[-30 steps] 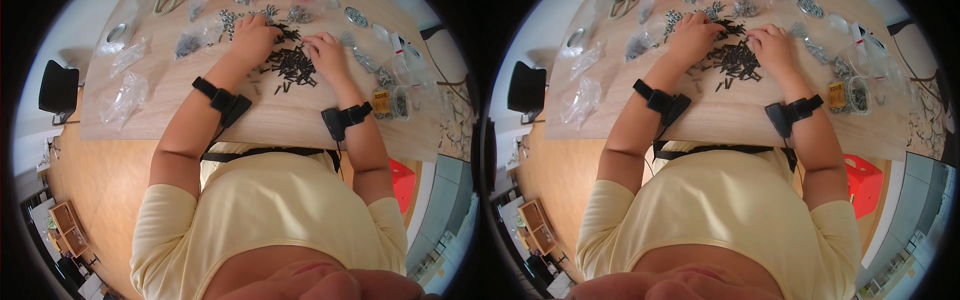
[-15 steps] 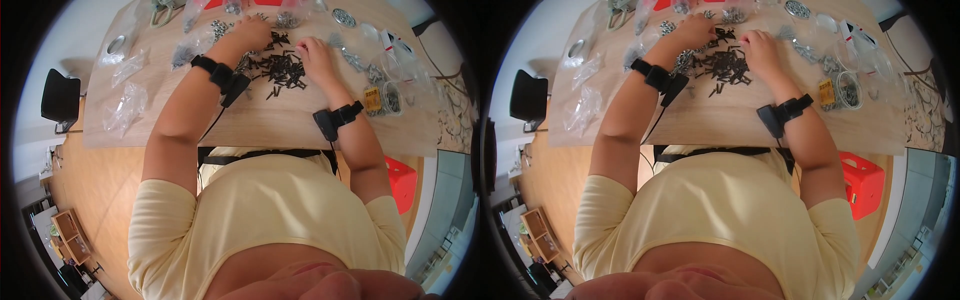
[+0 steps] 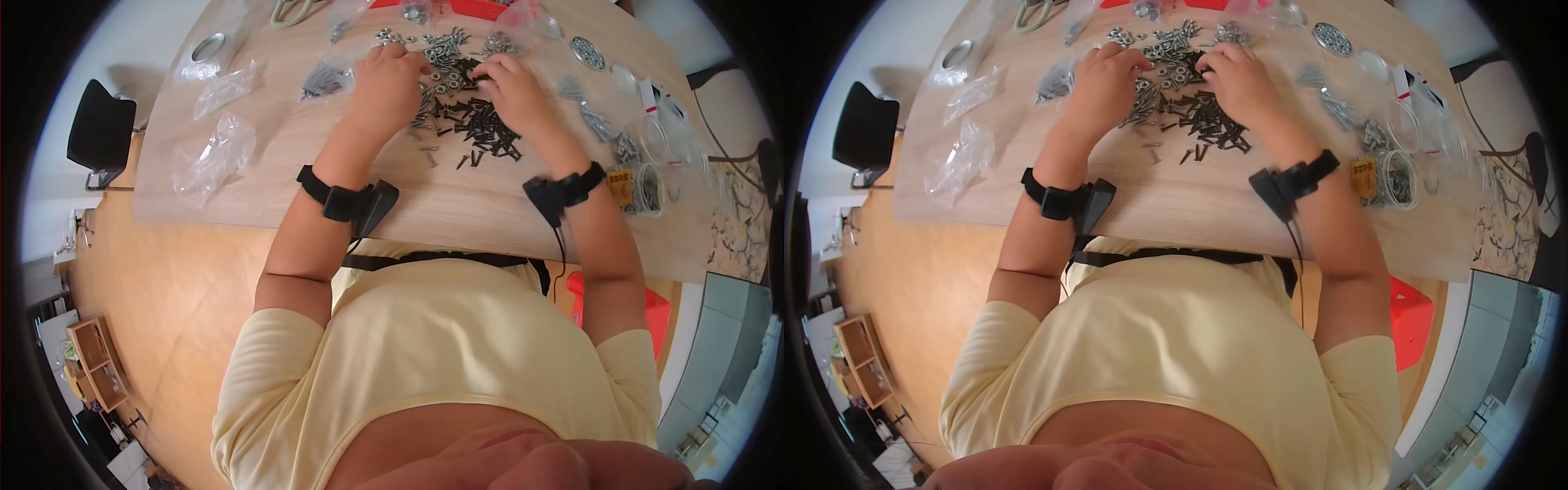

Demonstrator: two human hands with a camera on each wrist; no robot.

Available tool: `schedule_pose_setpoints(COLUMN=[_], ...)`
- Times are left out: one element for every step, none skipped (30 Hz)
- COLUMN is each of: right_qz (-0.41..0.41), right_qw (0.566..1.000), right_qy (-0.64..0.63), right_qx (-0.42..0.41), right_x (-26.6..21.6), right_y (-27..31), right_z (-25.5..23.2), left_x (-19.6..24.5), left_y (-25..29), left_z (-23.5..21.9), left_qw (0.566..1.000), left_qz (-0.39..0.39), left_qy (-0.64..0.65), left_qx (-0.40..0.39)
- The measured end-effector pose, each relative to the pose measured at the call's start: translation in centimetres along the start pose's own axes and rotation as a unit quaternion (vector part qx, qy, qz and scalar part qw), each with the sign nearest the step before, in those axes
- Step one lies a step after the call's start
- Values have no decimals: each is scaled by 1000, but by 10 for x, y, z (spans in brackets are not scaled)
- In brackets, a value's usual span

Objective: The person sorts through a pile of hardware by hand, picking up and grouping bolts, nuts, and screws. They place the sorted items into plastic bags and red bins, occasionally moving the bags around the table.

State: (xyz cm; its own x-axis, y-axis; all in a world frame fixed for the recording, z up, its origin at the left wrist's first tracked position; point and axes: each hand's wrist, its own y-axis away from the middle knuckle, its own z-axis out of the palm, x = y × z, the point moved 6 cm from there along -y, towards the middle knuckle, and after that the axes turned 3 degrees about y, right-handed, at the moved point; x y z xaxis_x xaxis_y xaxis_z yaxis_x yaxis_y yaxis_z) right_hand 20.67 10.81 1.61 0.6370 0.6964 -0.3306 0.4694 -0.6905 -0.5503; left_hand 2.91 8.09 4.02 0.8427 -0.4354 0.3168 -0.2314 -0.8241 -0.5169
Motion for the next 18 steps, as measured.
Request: schedule_pose_setpoints(right_qz=[-13, -26, -33, -36, -52, -67, -68, -42, -16, -16, -1, 14, 15, -6, -27, -26, -12, 2], right_qw=[999, 996, 995, 995, 994, 991, 991, 991, 989, 988, 987, 984, 984, 985, 986, 985, 985, 984], right_qy=[38, 77, 85, 85, 81, 78, 78, 49, 21, 22, 33, 43, 44, 41, 38, 40, 17, -5], right_qx=[-13, -25, -27, -27, -54, -82, -85, -116, -147, -151, -160, -170, -174, -168, -162, -164, -170, -177], right_x=[3, 5, 6, 8, 7, 6, 8, 12, 17, 20, 22, 24, 27, 26, 23, 22, 16, 10], right_y=[-6, -12, -17, -20, -23, -24, -25, -24, -23, -20, -15, -10, -3, 2, 7, 13, 18, 23], right_z=[1, 4, 7, 9, 13, 17, 17, 20, 23, 21, 17, 12, 9, 4, 0, -3, -10, -16], left_x=[4, 2, -1, -3, -4, -4, -4, -5, -5, -5, -6, -6, -5, -5, -5, -4, -3, -2], left_y=[0, -1, -1, -1, -2, -1, 0, 0, 1, 1, 1, 1, 1, 1, 2, 2, 2, 2], left_z=[-5, -4, -4, -6, -8, -9, -10, -10, -10, -10, -10, -9, -8, -8, -7, -7, -7, -7], left_qw=[999, 999, 996, 993, 993, 991, 988, 988, 987, 986, 985, 986, 987, 987, 987, 988, 987, 987], left_qz=[25, 24, 28, 31, 31, 29, 27, 24, 26, 28, 24, 27, 31, 28, 30, 33, 32, 32], left_qy=[30, 30, 56, 81, 79, 100, 122, 123, 133, 143, 146, 141, 135, 138, 137, 134, 137, 140], left_qx=[34, 36, 59, 82, 84, 86, 88, 88, 87, 86, 87, 83, 79, 78, 76, 74, 74, 76])
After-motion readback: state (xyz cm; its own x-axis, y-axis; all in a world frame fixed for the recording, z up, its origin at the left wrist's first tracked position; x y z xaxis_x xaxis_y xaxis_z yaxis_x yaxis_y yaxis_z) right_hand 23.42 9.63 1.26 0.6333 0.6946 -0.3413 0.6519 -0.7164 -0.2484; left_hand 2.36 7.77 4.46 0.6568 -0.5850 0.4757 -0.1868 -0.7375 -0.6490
